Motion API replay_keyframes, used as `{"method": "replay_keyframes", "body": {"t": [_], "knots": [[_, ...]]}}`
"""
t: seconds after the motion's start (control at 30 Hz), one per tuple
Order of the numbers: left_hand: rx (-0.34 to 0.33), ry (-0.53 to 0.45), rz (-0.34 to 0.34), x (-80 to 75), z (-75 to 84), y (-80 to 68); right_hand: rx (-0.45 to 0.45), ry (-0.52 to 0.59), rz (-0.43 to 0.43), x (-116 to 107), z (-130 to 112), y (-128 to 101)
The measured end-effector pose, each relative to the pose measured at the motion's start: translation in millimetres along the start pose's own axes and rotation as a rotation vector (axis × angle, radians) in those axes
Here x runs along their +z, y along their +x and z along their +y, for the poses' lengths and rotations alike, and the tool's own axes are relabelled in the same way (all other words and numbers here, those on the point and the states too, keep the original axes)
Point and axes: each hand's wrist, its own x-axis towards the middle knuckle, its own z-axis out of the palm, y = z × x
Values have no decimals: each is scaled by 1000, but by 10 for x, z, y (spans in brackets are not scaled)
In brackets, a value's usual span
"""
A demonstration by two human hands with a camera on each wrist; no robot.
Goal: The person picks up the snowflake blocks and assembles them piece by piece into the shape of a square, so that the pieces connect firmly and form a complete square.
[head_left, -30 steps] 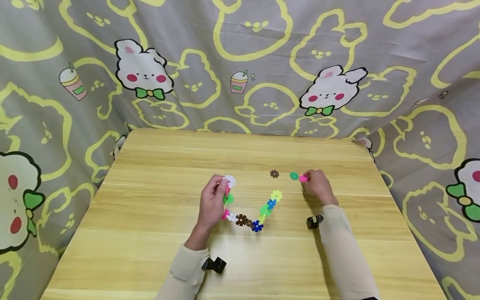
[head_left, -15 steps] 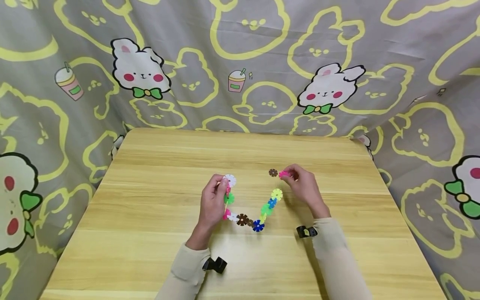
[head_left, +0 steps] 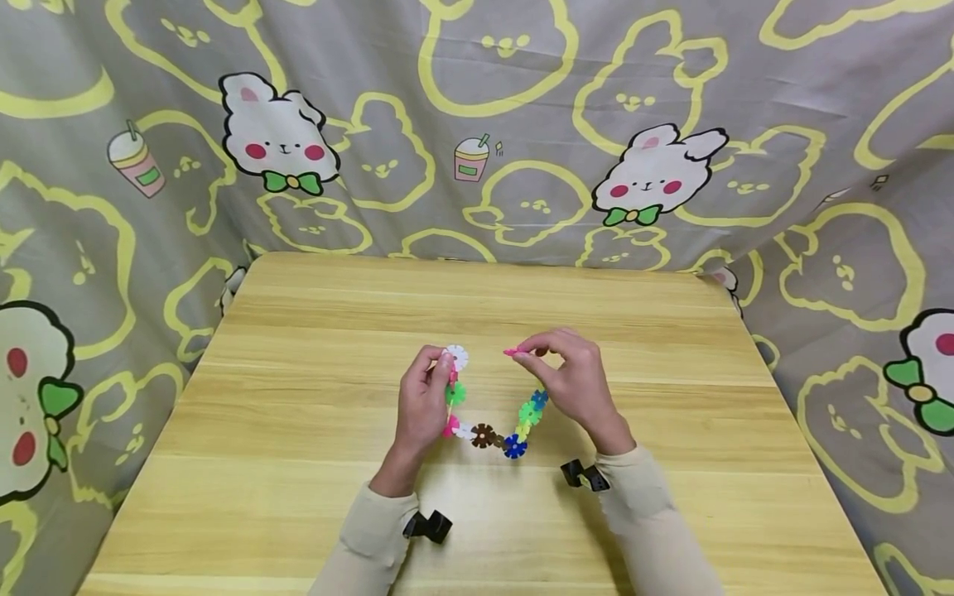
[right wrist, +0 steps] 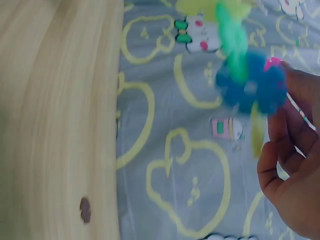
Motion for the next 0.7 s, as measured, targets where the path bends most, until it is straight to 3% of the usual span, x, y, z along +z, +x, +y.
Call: {"method": "replay_keyframes", "body": {"t": [0.17,0.37,0.7], "knots": [[-11,29,4,6,2,-9,-82,59,-10,110,-150,34],[-31,2,-6,13,-11,-17,-100,84,-19,206,-235,31],[-39,24,-1,5,-11,-16,-145,7,-17,245,-247,26]]}}
